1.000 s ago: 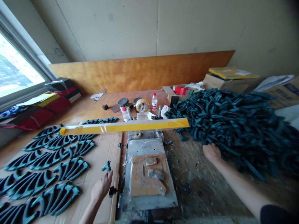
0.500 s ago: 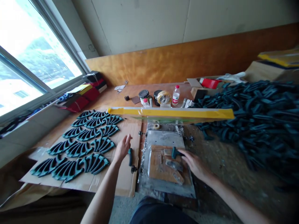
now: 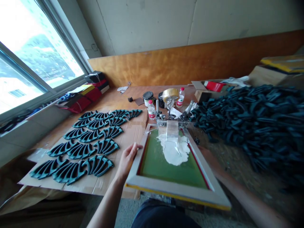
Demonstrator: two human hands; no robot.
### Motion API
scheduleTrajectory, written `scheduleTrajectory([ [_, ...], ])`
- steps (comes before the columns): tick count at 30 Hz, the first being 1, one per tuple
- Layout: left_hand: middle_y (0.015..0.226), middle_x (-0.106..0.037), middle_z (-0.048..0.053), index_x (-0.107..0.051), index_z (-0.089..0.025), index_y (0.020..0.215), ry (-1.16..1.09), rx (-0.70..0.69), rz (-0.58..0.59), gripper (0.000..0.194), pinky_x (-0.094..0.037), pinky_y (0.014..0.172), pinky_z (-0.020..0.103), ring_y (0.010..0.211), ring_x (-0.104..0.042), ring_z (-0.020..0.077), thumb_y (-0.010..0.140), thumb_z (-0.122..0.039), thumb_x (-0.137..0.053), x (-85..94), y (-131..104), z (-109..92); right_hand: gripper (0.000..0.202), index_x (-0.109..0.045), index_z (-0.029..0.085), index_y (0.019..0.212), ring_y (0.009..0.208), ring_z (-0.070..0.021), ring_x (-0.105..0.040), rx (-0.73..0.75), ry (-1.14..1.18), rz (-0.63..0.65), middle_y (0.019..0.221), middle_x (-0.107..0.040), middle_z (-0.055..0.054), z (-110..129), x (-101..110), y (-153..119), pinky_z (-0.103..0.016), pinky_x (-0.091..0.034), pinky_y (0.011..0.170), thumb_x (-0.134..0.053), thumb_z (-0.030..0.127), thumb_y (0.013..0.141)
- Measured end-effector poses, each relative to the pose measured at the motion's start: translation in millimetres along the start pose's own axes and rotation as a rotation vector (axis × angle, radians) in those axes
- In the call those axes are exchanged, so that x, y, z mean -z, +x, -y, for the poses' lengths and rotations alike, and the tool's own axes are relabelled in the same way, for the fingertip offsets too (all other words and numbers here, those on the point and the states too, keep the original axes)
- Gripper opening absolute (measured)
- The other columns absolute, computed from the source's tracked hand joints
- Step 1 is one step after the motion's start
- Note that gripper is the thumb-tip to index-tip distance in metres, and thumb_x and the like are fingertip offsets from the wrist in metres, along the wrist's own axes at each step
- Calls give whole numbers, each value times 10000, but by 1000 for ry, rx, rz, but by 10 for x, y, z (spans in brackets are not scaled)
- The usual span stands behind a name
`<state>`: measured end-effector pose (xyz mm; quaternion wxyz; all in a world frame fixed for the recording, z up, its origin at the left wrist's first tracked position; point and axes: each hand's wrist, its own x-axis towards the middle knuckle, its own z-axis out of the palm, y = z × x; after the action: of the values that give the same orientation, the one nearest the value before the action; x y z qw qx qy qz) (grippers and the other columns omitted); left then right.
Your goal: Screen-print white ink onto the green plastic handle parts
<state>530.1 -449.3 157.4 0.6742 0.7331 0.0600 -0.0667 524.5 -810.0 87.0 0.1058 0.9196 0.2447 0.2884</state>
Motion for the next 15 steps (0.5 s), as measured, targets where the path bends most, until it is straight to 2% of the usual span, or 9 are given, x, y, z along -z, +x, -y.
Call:
scheduleTrajectory([
  [1,693,-606,2,-673,-141,1083,35,44,34,572,-368,527,214,593,-516,123,780,-615,-572,13,-44,217,314,-695,85,945,657,-125,-641,-75,66,-1,839,-713,-41,-93,15,87,-199,-527,580,-399,185,922],
  [2,672,-582,-15,-627,-149,1188,69,68,50,613,-357,519,210,577,-500,118,769,-595,-595,13,-67,428,268,-673,100,1055,740,-144,-658,-158,155,-3,927,-707,-62,-151,31,202,-211,-535,631,-465,191,913],
  [4,613,-520,-49,-511,-170,1339,146,81,47,695,-332,500,210,536,-462,114,775,-570,-589,-14,-63,790,419,-570,120,1241,967,-204,-634,-279,343,18,1146,-635,-122,-138,60,488,-278,-533,788,-627,236,842],
  [6,606,-510,-53,-460,-184,1384,236,63,39,680,-345,516,217,546,-465,122,810,-538,-545,-49,-24,1021,559,-529,139,1263,1094,-263,-564,-280,465,101,1220,-575,-142,18,75,764,-350,-496,884,-729,240,752],
  [8,635,-546,-38,-467,-188,1381,296,58,46,638,-374,550,227,584,-501,137,832,-510,-514,-67,16,1120,389,-587,168,1115,1030,-260,-569,-223,526,249,1091,-615,-107,242,78,915,-347,-492,840,-709,181,746],
  [10,662,-576,-27,-489,-194,1365,335,60,50,609,-388,574,234,614,-529,148,836,-494,-509,-65,37,1133,157,-609,186,918,897,-223,-579,-153,558,368,904,-633,-65,447,86,877,-307,-480,749,-592,94,792],
  [12,670,-587,-25,-508,-204,1351,374,55,51,587,-382,575,235,620,-539,152,839,-489,-504,-54,40,1117,201,-598,186,815,835,-208,-562,-49,585,390,820,-621,-58,575,125,682,-297,-455,723,-478,25,801],
  [15,677,-592,-24,-521,-205,1339,412,37,59,563,-372,576,238,621,-542,154,853,-487,-481,-44,28,1102,258,-609,180,830,844,-210,-545,173,652,368,835,-623,-70,583,253,353,-310,-436,755,-429,2,787],
])
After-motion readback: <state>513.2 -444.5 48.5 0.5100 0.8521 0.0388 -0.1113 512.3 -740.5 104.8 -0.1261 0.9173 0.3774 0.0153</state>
